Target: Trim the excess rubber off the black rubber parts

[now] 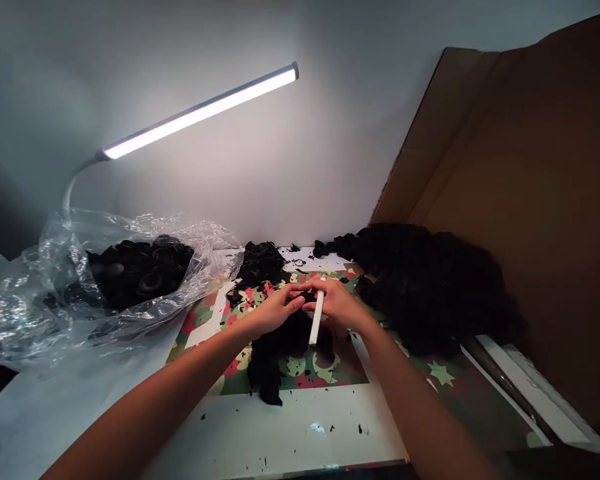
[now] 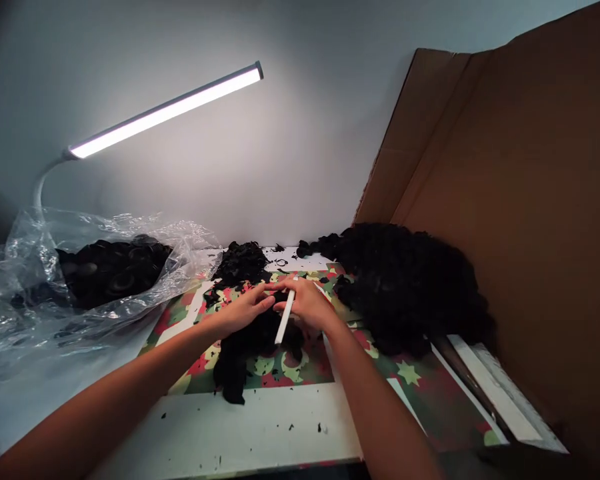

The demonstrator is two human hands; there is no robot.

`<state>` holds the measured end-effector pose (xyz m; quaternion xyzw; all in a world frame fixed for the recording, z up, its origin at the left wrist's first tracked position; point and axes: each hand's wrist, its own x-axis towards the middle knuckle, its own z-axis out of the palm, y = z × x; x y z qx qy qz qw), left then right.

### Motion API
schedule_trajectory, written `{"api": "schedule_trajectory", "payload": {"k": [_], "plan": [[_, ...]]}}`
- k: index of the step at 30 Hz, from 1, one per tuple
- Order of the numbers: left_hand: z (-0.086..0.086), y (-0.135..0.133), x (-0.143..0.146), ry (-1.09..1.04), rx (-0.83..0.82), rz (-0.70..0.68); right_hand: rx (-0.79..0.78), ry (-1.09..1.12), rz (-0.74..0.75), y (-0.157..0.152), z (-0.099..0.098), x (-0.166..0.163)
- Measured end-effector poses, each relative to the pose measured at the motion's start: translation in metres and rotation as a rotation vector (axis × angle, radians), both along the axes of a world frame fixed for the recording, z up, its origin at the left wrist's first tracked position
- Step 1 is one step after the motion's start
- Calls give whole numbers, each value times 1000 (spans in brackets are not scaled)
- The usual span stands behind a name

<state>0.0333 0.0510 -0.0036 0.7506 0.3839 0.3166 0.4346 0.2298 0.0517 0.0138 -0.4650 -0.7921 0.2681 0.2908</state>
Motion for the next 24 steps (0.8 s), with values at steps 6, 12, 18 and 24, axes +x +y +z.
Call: {"api": "schedule_trajectory", "payload": {"k": [6,12,18,24], "plan": [[7,-8,-27,-513,-390,113,58,479,-33,-21,6,-31],[12,-27,-47,-513,-294,311,13,532,-154,-42,12,-47],[12,-31,-46,-429,-113,349,188,420,-183,-54,10,-62],[14,-35,-48,-352,21,337,346,337,-69,-51,4,-62]]}}
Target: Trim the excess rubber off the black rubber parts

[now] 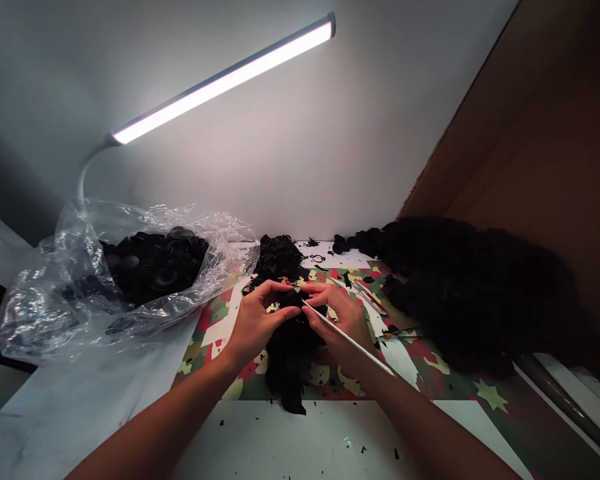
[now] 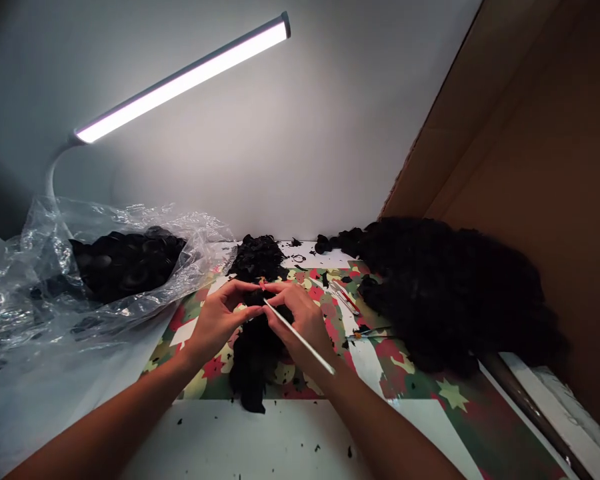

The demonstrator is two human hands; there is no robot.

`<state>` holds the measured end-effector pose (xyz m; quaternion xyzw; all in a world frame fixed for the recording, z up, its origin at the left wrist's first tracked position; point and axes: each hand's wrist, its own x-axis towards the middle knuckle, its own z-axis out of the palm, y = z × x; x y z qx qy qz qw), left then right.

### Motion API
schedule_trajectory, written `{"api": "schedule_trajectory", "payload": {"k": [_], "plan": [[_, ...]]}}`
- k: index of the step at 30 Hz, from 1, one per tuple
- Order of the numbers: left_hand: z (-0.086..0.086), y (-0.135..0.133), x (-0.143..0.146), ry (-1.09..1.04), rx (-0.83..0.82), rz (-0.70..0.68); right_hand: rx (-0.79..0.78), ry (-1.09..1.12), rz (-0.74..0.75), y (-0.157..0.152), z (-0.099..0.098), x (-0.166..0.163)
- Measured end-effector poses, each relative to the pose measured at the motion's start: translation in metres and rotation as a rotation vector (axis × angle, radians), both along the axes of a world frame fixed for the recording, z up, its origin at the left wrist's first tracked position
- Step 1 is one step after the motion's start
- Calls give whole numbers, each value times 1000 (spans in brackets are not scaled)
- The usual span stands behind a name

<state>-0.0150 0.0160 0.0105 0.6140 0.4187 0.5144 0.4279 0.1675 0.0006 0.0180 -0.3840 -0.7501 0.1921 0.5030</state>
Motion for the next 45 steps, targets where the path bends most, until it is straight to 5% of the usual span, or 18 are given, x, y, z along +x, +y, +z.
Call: {"api": "schedule_trajectory", "payload": {"k": [5,14,17,22,24,28,33,45], "plan": [[2,-2,-1,39,38,-8,13,-84,15,1,-2,1],[-1,-5,0,101,131,44,282,-240,-54,-2,-2,-10],[-1,-8,3,21,137,32,180,-224,-142,3,-7,-8],[3,-6,3,-211,-20,-78,-279,-343,-230,29,-17,19],[3,-3,2,-259,-94,-101,-344,-372,-241,37,-17,29],[-1,1,-1,-278,-170,-143,-279,-261,-252,35,-7,32],[-3,1,-1,-237,-184,-158,-225,101,-87,13,9,15],[-6,3,0,1,38,-74,-207,49,-14,-1,-2,-1]]}}
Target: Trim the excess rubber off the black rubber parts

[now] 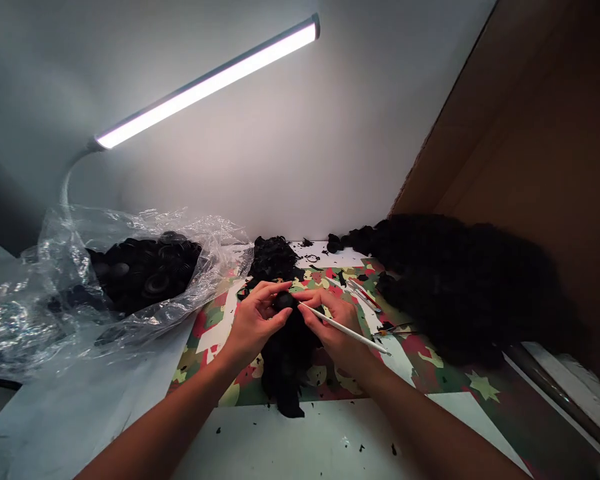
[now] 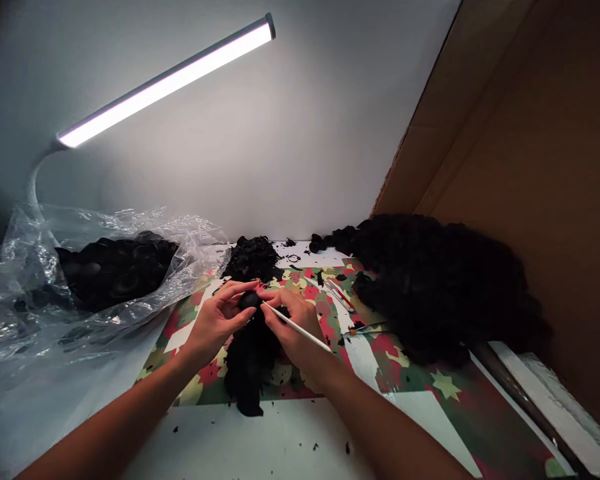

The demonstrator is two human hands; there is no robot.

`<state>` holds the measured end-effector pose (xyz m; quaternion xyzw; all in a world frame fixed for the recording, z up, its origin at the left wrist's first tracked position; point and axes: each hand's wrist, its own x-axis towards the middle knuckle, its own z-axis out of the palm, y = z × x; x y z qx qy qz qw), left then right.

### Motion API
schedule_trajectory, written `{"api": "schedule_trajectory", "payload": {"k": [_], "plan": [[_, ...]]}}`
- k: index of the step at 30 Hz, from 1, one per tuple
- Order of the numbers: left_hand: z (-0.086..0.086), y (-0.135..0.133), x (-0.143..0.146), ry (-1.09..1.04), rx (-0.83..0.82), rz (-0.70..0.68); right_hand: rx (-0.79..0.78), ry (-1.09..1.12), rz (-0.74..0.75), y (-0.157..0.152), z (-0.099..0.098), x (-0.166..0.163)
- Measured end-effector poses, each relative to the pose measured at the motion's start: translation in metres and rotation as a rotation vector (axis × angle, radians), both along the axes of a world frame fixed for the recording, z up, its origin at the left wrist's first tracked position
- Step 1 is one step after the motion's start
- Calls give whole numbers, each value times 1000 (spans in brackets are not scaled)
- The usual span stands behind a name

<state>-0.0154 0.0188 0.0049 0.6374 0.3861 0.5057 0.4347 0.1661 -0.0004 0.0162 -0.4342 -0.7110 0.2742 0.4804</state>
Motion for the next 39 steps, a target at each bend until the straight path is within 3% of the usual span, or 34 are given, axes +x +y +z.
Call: {"api": "schedule_trajectory", "payload": {"k": [5,12,19,26,30,34,39], "plan": [[6,-1,-3,245,69,111,58,-103,17,-1,2,-1],[8,2,-7,113,-137,66,128,35,-34,3,9,2],[9,-3,-2,130,-147,89,-7,-84,3,2,5,-6],[11,-10,4,152,-176,63,30,41,-47,1,-3,-16],[11,-15,12,145,-148,142,-25,24,-69,3,-9,-23],[9,-21,18,97,-91,229,-168,39,-197,24,-17,-9],[9,-19,14,-67,-155,157,-179,5,-246,48,-20,24]]}}
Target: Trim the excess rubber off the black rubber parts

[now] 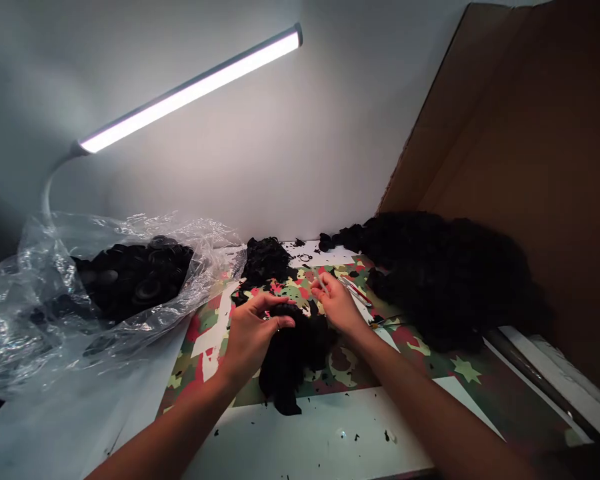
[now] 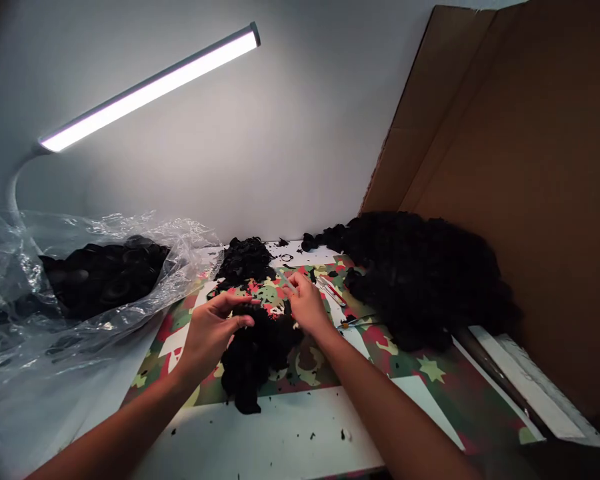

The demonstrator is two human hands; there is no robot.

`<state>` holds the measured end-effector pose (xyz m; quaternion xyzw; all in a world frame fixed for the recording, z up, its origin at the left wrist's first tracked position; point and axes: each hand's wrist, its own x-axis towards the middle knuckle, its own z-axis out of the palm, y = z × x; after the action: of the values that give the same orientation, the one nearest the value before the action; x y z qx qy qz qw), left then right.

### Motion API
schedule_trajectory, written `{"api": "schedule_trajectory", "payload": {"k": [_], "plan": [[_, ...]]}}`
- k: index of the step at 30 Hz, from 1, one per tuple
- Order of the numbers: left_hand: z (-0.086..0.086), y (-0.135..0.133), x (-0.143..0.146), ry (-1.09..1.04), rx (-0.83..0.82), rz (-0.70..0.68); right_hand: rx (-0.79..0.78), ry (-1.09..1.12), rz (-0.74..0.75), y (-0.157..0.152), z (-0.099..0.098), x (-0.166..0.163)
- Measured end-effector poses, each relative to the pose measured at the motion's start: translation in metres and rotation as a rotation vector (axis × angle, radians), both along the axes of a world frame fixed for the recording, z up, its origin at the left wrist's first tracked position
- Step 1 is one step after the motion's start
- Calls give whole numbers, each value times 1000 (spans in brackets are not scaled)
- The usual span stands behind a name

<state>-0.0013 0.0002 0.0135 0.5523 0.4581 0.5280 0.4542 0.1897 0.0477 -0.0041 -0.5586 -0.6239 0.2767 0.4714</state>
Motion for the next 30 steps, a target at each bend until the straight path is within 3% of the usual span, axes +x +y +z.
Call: {"api": "schedule_trajectory", "payload": {"k": [4,9,14,17,22,26,30], "plan": [[-2,8,-5,-62,-45,-40,75,13,60,-15,12,-7],[-7,12,-8,-18,-15,-30,107,46,252,-41,25,-29],[-4,9,-9,102,47,-9,171,-32,229,-43,23,-32],[0,7,-7,286,165,11,191,-121,225,-42,19,-31],[-7,9,-7,446,564,23,118,-103,270,-39,19,-31],[-13,12,-9,412,729,25,28,-51,315,-33,18,-31],[-5,7,-9,234,722,-19,3,-105,236,-20,10,-22]]}}
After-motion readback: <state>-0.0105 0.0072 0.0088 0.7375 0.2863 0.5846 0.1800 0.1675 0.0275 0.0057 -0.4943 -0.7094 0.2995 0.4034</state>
